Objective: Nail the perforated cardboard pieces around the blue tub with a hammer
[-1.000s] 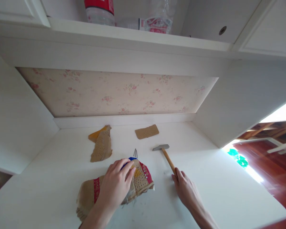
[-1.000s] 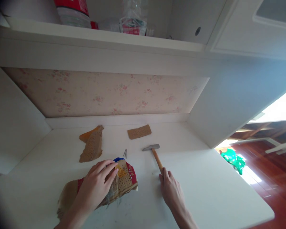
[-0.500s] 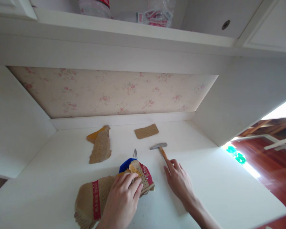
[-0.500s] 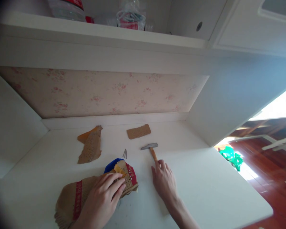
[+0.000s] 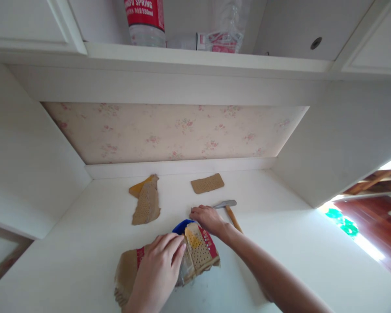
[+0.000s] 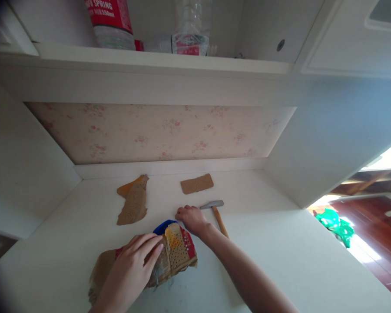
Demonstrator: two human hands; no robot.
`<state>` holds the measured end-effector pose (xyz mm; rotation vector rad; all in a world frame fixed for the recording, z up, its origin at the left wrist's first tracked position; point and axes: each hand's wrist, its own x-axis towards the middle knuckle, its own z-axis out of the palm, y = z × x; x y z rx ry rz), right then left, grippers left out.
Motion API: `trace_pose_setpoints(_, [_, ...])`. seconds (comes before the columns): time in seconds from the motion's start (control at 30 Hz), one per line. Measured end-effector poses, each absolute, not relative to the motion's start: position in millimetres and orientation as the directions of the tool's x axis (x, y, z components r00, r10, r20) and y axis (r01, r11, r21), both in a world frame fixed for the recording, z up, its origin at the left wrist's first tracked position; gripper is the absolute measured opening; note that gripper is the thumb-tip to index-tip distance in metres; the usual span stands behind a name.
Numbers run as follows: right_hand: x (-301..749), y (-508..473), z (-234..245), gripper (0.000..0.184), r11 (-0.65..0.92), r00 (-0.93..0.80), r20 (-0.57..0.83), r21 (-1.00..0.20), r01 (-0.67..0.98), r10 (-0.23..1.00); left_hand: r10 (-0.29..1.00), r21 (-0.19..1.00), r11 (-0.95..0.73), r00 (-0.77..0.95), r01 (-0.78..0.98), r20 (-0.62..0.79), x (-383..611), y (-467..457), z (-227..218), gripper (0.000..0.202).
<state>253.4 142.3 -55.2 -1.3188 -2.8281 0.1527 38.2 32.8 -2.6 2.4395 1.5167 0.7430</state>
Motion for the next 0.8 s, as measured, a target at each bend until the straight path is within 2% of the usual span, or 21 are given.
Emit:
trace_pose_setpoints(0.23, [256.1,152.6,-56.1,0.026,0.729,-0.726,-0.11,-0.012,0.684,0.679,0.876,0.38,-0.471,0.37,0.796,0.31,47.2,46.4,0.7,0.023])
trace_pose_setpoints(0.43, [256.1,156.5,-56.6,0.027,0.761,-0.755,-0.128,0.001,0.648,0.643,0.885,0.393,-0.458,0.365,0.797,0.291,46.4,45.6,-0.6,0.024])
trace_pose_setpoints(0.63, [258.7,159.5,-65.9,0.027,0.762,-0.765,-0.101,-0.072,0.643,0.636,0.903,0.419,-0.418,0.317,0.806,0.29,37.5,38.9,-1.5,0.027])
trace_pose_setpoints(0.8, [262.1,160.2,-73.5,0.028,0.683,-0.694,0.028,-0.212,0.699,0.719,0.91,0.454,-0.406,0.306,0.793,0.28,40.7,38.6,0.1,0.027])
